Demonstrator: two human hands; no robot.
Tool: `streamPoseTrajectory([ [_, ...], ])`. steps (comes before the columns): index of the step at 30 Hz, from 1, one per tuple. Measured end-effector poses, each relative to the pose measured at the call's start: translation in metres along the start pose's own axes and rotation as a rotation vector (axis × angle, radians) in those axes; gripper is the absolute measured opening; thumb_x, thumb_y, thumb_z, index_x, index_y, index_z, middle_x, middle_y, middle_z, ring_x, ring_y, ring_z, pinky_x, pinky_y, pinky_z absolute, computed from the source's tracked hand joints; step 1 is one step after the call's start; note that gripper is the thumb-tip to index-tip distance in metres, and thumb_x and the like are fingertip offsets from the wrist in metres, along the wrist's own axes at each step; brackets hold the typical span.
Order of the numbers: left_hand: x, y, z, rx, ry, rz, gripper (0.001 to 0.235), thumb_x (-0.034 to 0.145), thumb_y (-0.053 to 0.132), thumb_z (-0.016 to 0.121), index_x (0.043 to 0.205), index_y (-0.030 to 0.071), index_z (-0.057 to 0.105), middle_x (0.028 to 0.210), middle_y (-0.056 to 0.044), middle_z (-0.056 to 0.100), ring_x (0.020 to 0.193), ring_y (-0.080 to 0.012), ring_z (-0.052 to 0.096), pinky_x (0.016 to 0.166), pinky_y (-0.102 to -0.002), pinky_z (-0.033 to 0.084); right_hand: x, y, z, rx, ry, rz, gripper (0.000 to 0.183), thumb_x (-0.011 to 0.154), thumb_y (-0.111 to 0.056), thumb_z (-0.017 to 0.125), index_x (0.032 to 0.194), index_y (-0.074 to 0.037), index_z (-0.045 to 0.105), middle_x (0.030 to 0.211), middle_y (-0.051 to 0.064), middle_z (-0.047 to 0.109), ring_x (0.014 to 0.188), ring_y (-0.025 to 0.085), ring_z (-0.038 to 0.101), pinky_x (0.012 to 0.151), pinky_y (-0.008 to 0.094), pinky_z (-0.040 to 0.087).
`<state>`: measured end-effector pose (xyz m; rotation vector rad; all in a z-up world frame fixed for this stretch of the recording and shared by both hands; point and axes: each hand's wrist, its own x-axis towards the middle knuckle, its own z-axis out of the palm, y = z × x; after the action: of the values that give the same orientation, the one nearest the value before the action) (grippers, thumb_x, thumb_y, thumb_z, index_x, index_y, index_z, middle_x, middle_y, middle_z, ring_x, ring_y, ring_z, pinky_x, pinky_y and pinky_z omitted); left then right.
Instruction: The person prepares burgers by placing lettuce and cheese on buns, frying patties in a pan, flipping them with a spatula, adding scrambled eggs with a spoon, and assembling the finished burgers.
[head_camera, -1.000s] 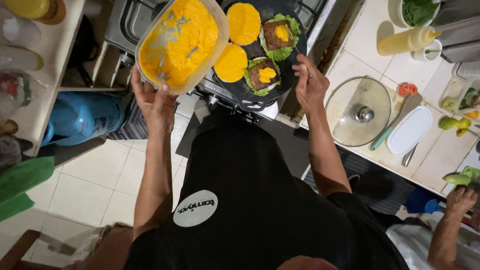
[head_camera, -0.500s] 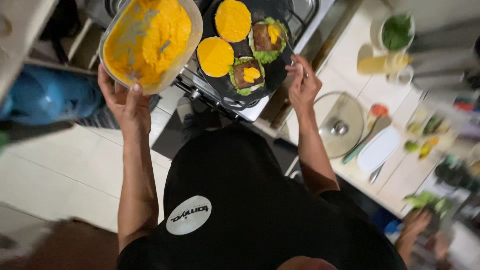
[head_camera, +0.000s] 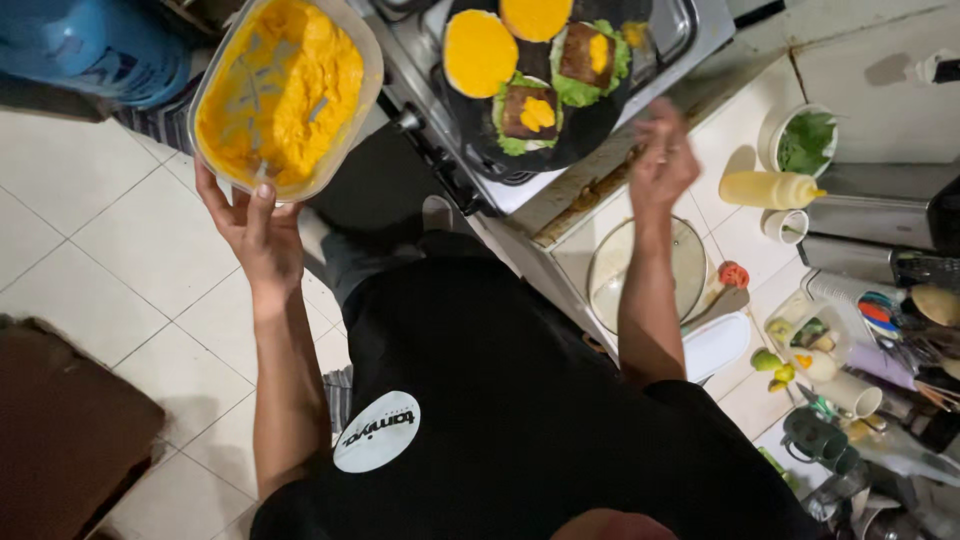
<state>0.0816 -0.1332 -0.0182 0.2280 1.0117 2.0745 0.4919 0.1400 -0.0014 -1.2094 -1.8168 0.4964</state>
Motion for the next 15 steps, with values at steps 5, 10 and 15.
streamPoseTrajectory([
  [5, -0.007, 0.03, -0.048, -0.032, 0.024, 0.081, 0.085, 0.102, 0.009, 0.077, 0.165, 0.021, 0.021, 0.163, -0.021, 0.04, 0.139, -0.0338, 0.053, 0.103, -0.048, 0.058, 0.02, -0.044, 0.002, 0.458, 0.197, 0.045, 0.04, 0.114, -0.032, 0.055, 0.129, 0.005, 0.062, 0.111, 0.017, 0.076, 0.085, 0.02, 0.075, 0.077, 0.032, 0.061],
  [10, -0.022, 0.082, -0.126, -0.117, 0.092, 0.09, 0.086, 0.097, 0.012, 0.077, 0.162, 0.026, 0.022, 0.158, -0.018, 0.041, 0.137, -0.0348, 0.057, 0.104, -0.054, 0.062, -0.013, -0.134, 0.092, 1.004, 0.162, 0.318, 0.037, 0.11, -0.029, 0.058, 0.127, 0.004, 0.061, 0.101, 0.02, 0.075, 0.077, 0.02, 0.068, 0.07, 0.032, 0.056],
  [15, -0.052, 0.141, -0.226, -0.208, 0.182, 0.078, 0.085, 0.096, 0.016, 0.075, 0.16, 0.027, 0.02, 0.159, -0.017, 0.042, 0.139, -0.0381, 0.055, 0.105, -0.065, 0.056, -0.107, -0.254, 0.258, 1.266, -0.246, 0.606, 0.033, 0.107, -0.031, 0.058, 0.117, 0.0, 0.063, 0.095, 0.016, 0.075, 0.073, 0.022, 0.069, 0.064, 0.032, 0.053],
])
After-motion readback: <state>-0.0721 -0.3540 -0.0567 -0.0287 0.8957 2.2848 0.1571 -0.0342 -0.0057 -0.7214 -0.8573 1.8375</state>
